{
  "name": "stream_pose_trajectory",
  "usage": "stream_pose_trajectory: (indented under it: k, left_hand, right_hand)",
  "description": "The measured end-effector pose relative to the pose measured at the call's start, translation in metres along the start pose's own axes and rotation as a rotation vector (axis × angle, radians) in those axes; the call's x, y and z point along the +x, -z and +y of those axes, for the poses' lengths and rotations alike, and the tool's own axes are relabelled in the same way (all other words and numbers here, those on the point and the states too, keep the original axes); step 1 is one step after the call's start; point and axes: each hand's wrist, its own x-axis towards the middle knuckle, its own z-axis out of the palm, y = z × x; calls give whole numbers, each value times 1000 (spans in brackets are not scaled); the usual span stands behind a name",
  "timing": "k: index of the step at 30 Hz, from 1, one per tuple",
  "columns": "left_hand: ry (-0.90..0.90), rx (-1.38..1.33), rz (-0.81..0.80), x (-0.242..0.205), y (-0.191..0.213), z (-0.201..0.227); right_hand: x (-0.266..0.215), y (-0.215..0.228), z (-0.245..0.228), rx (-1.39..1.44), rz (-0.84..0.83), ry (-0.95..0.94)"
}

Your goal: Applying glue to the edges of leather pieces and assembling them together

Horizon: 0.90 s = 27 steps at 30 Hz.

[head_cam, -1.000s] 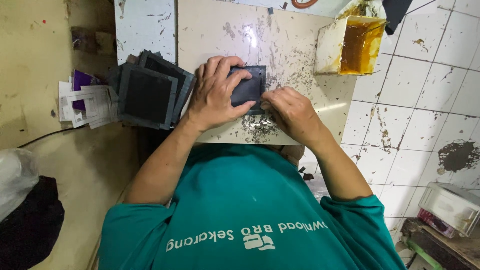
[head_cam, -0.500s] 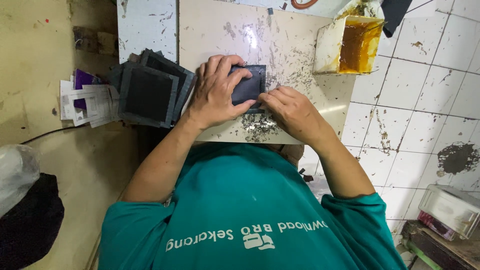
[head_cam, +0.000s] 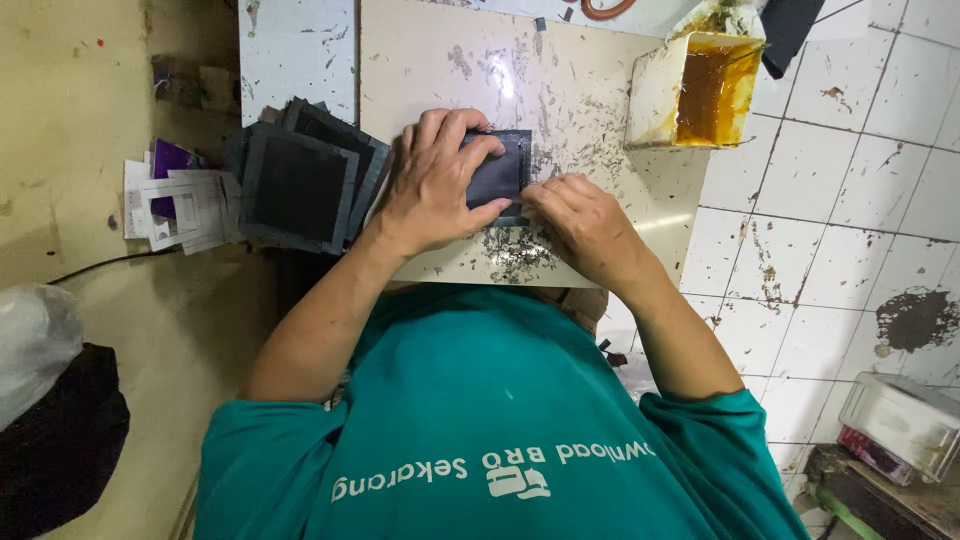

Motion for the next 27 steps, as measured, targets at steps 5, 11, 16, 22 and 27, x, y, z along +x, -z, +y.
stream_pose_trajectory:
  k: [5, 11, 16, 22, 27]
  left_hand:
    - [4, 39, -51, 7, 2, 1]
    - [-56, 98, -38, 9, -15, -15]
    - [-11, -124, 41, 5, 31, -27]
    - [305, -294, 532, 7, 91, -122]
    - [442, -432, 748, 34, 78, -216]
  right_hand:
    - [-9, 1, 6, -40, 22, 12]
    - [-22, 20, 18, -47, 341, -15]
    - [-10, 17, 18, 295, 677, -134]
    - [8, -36, 23, 579, 863, -303]
    - [14, -35, 24, 510, 876, -288]
